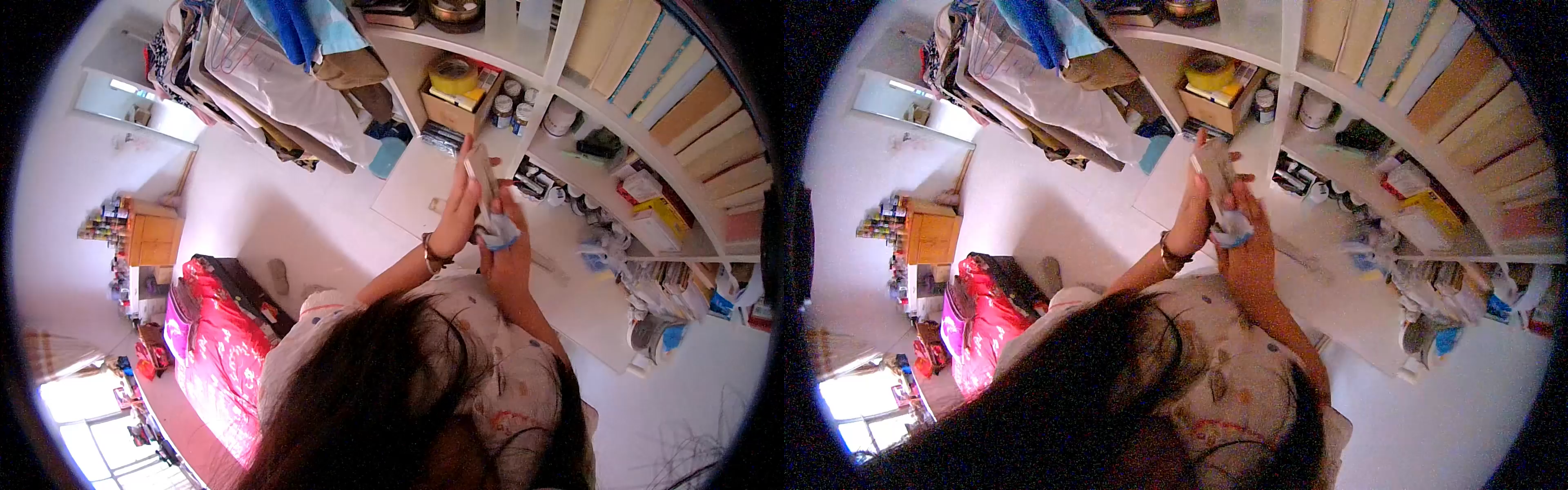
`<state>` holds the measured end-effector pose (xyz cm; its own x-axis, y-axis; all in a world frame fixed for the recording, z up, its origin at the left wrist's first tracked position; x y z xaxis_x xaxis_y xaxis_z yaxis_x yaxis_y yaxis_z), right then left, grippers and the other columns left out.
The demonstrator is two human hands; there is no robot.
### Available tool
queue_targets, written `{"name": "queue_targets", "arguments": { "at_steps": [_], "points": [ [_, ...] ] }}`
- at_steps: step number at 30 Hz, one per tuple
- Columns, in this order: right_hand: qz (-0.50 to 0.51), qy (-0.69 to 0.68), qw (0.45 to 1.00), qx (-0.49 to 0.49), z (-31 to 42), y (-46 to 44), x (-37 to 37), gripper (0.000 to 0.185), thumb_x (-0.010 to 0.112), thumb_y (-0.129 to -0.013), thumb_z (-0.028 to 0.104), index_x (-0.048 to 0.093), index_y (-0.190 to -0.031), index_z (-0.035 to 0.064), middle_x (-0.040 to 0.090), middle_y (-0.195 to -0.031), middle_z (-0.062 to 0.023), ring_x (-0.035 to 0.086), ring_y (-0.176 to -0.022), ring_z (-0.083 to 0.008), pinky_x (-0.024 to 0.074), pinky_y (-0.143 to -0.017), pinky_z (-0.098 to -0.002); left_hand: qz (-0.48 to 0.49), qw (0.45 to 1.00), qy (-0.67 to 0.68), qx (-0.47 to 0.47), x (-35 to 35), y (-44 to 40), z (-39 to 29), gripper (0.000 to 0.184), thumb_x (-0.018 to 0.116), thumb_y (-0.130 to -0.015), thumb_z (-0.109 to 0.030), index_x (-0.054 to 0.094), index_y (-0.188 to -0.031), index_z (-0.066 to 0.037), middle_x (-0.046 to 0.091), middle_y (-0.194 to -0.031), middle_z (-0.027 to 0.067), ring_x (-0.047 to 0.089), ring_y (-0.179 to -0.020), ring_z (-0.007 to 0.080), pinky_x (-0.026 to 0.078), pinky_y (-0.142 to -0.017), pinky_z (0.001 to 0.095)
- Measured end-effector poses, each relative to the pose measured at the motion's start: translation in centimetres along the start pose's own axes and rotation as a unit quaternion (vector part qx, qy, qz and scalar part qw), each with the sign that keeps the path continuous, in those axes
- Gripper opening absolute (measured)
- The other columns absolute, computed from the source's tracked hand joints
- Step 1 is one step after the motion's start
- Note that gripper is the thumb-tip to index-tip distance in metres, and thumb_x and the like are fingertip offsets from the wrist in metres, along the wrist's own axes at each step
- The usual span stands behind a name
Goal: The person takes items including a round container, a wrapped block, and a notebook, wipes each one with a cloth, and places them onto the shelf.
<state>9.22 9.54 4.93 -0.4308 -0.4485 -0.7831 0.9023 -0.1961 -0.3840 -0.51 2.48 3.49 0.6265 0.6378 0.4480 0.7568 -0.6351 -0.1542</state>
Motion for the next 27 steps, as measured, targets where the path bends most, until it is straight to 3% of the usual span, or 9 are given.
{"name": "queue_targets", "arguments": {
  "at_steps": [1, 2, 3, 6, 8, 14, 16, 24, 27],
  "points": [
    [-0.047, 0.058, 0.995, -0.073, 0.7, -0.4, -0.2, 0.063, 0.057, -0.081, 0.029, 0.033, -0.133, 0.0028, 0.034, -0.136, -0.0203, 0.037, -0.122, -0.0390, 0.0295, -0.100, -0.0492, -0.003, 1.000, -0.001, -0.002, 0.0, 0.3, 0.9, 0.073, 0.042, -0.090, -0.047, 0.002, -0.143, -0.016, 0.030, -0.138, 0.0178, 0.046, -0.115, 0.0339, 0.039, -0.093, 0.0484],
    [0.009, -0.142, 0.989, -0.033, 0.6, -0.3, 0.9, 0.063, 0.053, -0.082, 0.031, 0.032, -0.132, -0.0014, 0.018, -0.145, -0.0180, 0.009, -0.135, -0.0375, 0.0073, -0.107, -0.0528, 0.013, 0.977, 0.177, -0.118, 0.2, 0.6, 2.1, 0.071, 0.034, -0.089, -0.054, 0.004, -0.143, -0.018, 0.031, -0.138, 0.0182, 0.043, -0.117, 0.0379, 0.038, -0.093, 0.0509],
    [0.011, -0.144, 0.989, -0.033, 0.9, -0.4, 0.9, 0.063, 0.053, -0.082, 0.031, 0.032, -0.132, -0.0014, 0.018, -0.145, -0.0180, 0.009, -0.135, -0.0375, 0.0073, -0.107, -0.0528, 0.029, 0.909, 0.346, -0.229, 0.6, 1.0, 2.5, 0.071, 0.026, -0.088, -0.061, 0.007, -0.143, -0.020, 0.031, -0.139, 0.0185, 0.040, -0.119, 0.0419, 0.037, -0.094, 0.0534],
    [-0.007, -0.054, 0.996, -0.077, 1.1, -1.3, 1.1, 0.056, 0.046, -0.084, 0.027, 0.038, -0.126, -0.0088, 0.023, -0.144, -0.0160, 0.017, -0.134, -0.0366, 0.0120, -0.105, -0.0557, 0.107, 0.917, 0.325, -0.205, 0.9, 0.7, 1.3, 0.064, 0.025, -0.089, -0.060, 0.016, -0.141, -0.025, 0.032, -0.139, 0.0182, 0.038, -0.119, 0.0453, 0.036, -0.094, 0.0553],
    [0.004, -0.007, 0.997, -0.075, 0.9, -2.1, 0.8, 0.055, 0.047, -0.083, 0.028, 0.040, -0.126, -0.0060, 0.023, -0.144, -0.0152, 0.018, -0.134, -0.0354, 0.0122, -0.105, -0.0557, 0.147, 0.918, 0.312, -0.194, 1.3, 0.2, 0.6, 0.061, 0.024, -0.089, -0.060, 0.020, -0.140, -0.027, 0.032, -0.139, 0.0181, 0.037, -0.120, 0.0470, 0.035, -0.095, 0.0563],
    [-0.020, 0.097, 0.993, -0.058, 0.7, -4.3, -0.4, 0.052, 0.047, -0.082, 0.027, 0.042, -0.131, 0.0097, 0.025, -0.145, -0.0096, 0.020, -0.134, -0.0285, 0.0119, -0.106, -0.0556, 0.063, 0.938, 0.296, -0.168, 0.6, 0.1, 0.4, 0.056, 0.027, -0.094, -0.046, 0.023, -0.140, -0.013, 0.033, -0.139, 0.0162, 0.041, -0.120, 0.0360, 0.030, -0.102, 0.0474],
    [-0.008, 0.142, 0.989, -0.033, 0.4, -4.6, -1.0, 0.052, 0.047, -0.083, 0.029, 0.041, -0.133, 0.0174, 0.024, -0.146, -0.0067, 0.021, -0.135, -0.0259, 0.0107, -0.106, -0.0545, -0.014, 0.940, 0.306, -0.152, 0.1, 0.0, 0.4, 0.052, 0.031, -0.096, -0.040, 0.027, -0.138, -0.010, 0.041, -0.133, 0.0118, 0.041, -0.122, 0.0227, 0.031, -0.103, 0.0349],
    [-0.067, 0.232, 0.970, 0.013, -2.3, -6.5, -2.7, 0.043, 0.058, -0.080, 0.026, 0.053, -0.122, 0.0171, 0.026, -0.145, -0.0056, 0.022, -0.134, -0.0267, 0.0146, -0.105, -0.0554, 0.059, 0.892, 0.345, -0.286, -1.0, -0.4, 1.9, 0.050, 0.040, -0.093, -0.042, 0.046, -0.124, -0.004, 0.056, -0.118, 0.0099, 0.055, -0.103, 0.0203, 0.041, -0.093, 0.0326],
    [-0.146, 0.223, 0.964, 0.004, -3.8, -6.8, -3.1, 0.042, 0.056, -0.081, 0.022, 0.053, -0.123, 0.0166, 0.026, -0.145, -0.0061, 0.023, -0.134, -0.0268, 0.0176, -0.105, -0.0549, 0.007, 0.895, 0.315, -0.316, 0.1, 0.0, 1.7, 0.050, 0.039, -0.093, -0.043, 0.047, -0.124, -0.005, 0.058, -0.116, 0.0106, 0.057, -0.102, 0.0231, 0.041, -0.094, 0.0361]
  ]
}}
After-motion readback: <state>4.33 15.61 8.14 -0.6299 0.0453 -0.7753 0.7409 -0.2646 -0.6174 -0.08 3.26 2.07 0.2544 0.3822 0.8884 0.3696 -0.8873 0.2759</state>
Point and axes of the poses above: each hand's wrist, its own y-axis away from the middle knuckle, its own x-axis out of the palm, z = x × y, the point moved 2 cm from there along -y, towards the middle knuckle
